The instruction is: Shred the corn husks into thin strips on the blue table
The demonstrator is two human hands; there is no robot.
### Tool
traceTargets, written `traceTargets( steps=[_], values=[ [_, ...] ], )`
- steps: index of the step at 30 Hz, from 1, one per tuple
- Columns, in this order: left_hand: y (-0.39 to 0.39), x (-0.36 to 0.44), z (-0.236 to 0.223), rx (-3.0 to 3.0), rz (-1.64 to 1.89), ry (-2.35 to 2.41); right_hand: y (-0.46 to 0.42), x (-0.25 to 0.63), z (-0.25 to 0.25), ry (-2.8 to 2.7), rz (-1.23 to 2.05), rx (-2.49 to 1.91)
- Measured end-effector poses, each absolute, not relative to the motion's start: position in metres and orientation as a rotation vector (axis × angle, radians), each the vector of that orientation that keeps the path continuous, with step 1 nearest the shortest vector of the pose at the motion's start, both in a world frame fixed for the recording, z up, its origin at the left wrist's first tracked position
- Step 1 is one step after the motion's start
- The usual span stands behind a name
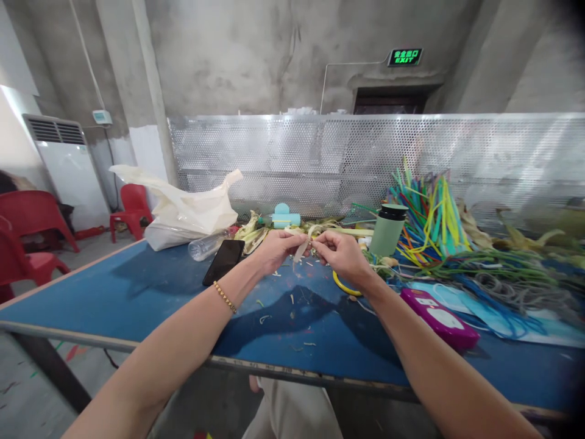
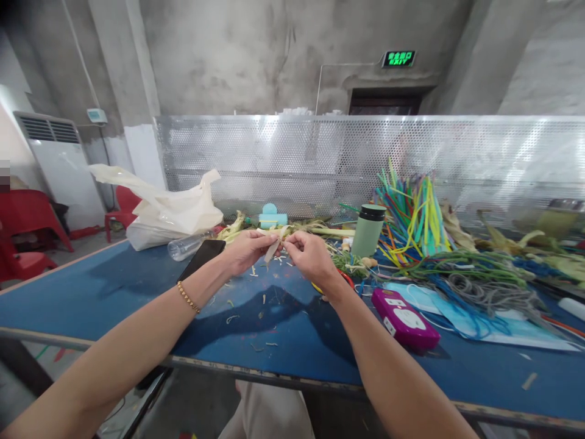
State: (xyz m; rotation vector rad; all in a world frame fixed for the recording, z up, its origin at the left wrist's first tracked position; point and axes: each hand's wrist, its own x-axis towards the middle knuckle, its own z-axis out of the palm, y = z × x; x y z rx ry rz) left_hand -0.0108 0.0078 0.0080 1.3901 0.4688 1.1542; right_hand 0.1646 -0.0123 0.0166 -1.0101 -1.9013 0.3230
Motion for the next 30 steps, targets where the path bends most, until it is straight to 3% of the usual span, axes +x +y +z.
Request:
traceTargets(
  steps=[5, 11, 30],
  values=[
    [0.005, -0.01, 0.006, 1.323, 1.14, 0.482, -0.015, 0.171, 0.024, -1.833, 0.332, -1.0],
    [0.001, -0.005, 0.005, 1.296, 1.067, 0.465, -0.017, 0.169, 0.027, -1.791, 0.617, -0.865],
    [-0.002, -0.005, 0.007, 1.302, 1.062, 0.454, -0.019, 0.163, 0.024, -1.672, 0.726, -0.894]
  ],
)
